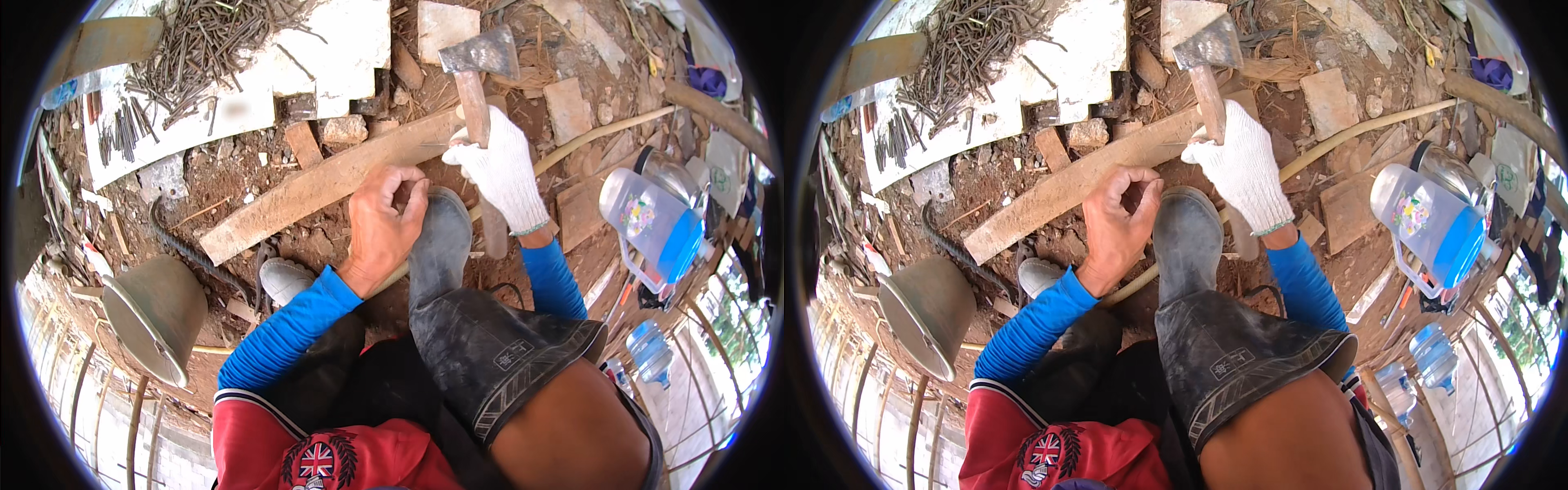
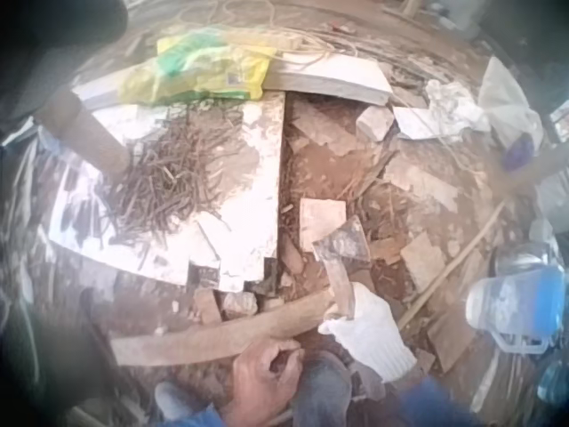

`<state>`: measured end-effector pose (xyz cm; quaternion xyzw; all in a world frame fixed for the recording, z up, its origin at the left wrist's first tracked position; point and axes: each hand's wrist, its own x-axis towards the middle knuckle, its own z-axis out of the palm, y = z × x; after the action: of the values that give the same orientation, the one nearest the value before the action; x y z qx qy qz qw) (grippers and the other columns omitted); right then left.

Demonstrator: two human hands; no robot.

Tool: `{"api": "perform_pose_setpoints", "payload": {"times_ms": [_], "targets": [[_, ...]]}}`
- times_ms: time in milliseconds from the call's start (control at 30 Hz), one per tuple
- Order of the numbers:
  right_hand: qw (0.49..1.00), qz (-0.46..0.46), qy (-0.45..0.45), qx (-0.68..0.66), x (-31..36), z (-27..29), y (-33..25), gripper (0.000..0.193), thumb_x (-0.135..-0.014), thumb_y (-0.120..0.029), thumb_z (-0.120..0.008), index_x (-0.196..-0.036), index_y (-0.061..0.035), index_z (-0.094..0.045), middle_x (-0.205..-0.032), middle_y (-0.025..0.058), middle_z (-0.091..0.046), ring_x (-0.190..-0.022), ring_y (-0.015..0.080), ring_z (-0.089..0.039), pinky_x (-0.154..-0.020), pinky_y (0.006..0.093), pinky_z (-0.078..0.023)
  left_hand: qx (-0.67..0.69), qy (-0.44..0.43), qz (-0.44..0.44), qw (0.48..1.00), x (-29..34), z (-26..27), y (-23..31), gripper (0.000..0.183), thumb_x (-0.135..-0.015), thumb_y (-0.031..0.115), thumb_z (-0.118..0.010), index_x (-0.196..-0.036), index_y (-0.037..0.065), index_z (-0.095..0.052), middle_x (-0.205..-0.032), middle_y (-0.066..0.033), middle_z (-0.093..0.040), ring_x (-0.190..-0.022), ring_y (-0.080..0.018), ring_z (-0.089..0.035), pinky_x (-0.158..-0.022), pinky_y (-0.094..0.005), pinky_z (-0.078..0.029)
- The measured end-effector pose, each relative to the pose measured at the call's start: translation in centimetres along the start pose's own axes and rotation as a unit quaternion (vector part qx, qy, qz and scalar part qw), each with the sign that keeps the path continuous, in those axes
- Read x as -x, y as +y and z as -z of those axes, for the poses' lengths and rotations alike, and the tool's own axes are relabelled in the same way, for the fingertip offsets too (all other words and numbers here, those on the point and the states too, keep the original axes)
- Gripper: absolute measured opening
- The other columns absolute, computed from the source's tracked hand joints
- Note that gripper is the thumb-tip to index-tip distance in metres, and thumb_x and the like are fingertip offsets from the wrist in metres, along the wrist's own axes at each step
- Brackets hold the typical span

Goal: The person repeatedly picks up thin metal rods from a pile, places them on a wooden plank, and strikes them with a hammer to cut them into smaller pieces. The cut pieces fall to the ground, and the process continues throughout the clip.

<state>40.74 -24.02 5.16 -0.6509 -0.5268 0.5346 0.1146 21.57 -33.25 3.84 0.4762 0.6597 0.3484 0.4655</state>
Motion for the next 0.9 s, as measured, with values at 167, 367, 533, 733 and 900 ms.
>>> {"api": "perform_pose_setpoints", "payload": {"times_ms": [167, 367, 533, 733, 900], "targets": [[0.990, 0.065, 0.003, 0.124, -1.3, -0.3, -0.6, 0.046, -0.087, -0.022, -0.087, -0.120, 0.0005, -0.064, -0.095, 0.0148, -0.080, -0.088, 0.0284, -0.080, -0.078, 0.0421, -0.063, -0.303, -0.048, -0.295, 0.905, -1.7, 0.8, -3.1, 0.057, -0.097, 0.015, -0.078, -0.151, 0.008, -0.064, -0.143, -0.0167, -0.065, -0.125, -0.0381, -0.062, -0.105, -0.0491, -0.051], [0.977, 0.107, 0.028, 0.182, -1.2, -0.2, 0.0, 0.056, -0.089, -0.028, -0.087, -0.130, 0.0022, -0.064, -0.097, 0.0169, -0.079, -0.093, 0.0299, -0.081, -0.082, 0.0418, -0.063, -0.433, -0.071, -0.336, 0.833, -2.1, -0.3, -5.2, 0.068, -0.095, 0.013, -0.061, -0.161, -0.003, -0.051, -0.159, -0.0195, -0.051, -0.140, -0.0351, -0.054, -0.117, -0.0485, -0.046], [0.990, 0.049, 0.048, 0.127, 3.5, 0.8, -0.3, 0.053, -0.098, -0.024, -0.079, -0.140, 0.0027, -0.061, -0.100, 0.0183, -0.080, -0.094, 0.0302, -0.081, -0.081, 0.0398, -0.062, -0.484, -0.055, -0.344, 0.803, -1.8, -0.7, -4.9, 0.066, -0.094, 0.015, -0.060, -0.157, -0.008, -0.053, -0.155, -0.0221, -0.052, -0.139, -0.0354, -0.054, -0.116, -0.0484, -0.046], [0.963, 0.076, 0.036, 0.256, 8.4, 0.2, 1.7, 0.060, -0.102, -0.029, -0.078, -0.149, 0.0011, -0.057, -0.112, 0.0244, -0.077, -0.102, 0.0424, -0.077, -0.085, 0.0459, -0.061, -0.524, -0.056, -0.362, 0.769, -2.0, -0.6, -4.6, 0.065, -0.094, 0.017, -0.060, -0.154, -0.009, -0.056, -0.152, -0.0230, -0.053, -0.136, -0.0352, -0.055, -0.115, -0.0467, -0.047], [0.960, 0.115, 0.076, 0.245, 9.7, -1.0, 1.5, 0.061, -0.101, -0.029, -0.080, -0.149, 0.0020, -0.057, -0.116, 0.0254, -0.076, -0.102, 0.0435, -0.077, -0.084, 0.0463, -0.061, -0.542, -0.058, -0.364, 0.756, -2.0, -0.8, -4.5, 0.063, -0.095, 0.018, -0.061, -0.151, -0.010, -0.058, -0.150, -0.0229, -0.053, -0.136, -0.0351, -0.054, -0.114, -0.0454, -0.047]]}}
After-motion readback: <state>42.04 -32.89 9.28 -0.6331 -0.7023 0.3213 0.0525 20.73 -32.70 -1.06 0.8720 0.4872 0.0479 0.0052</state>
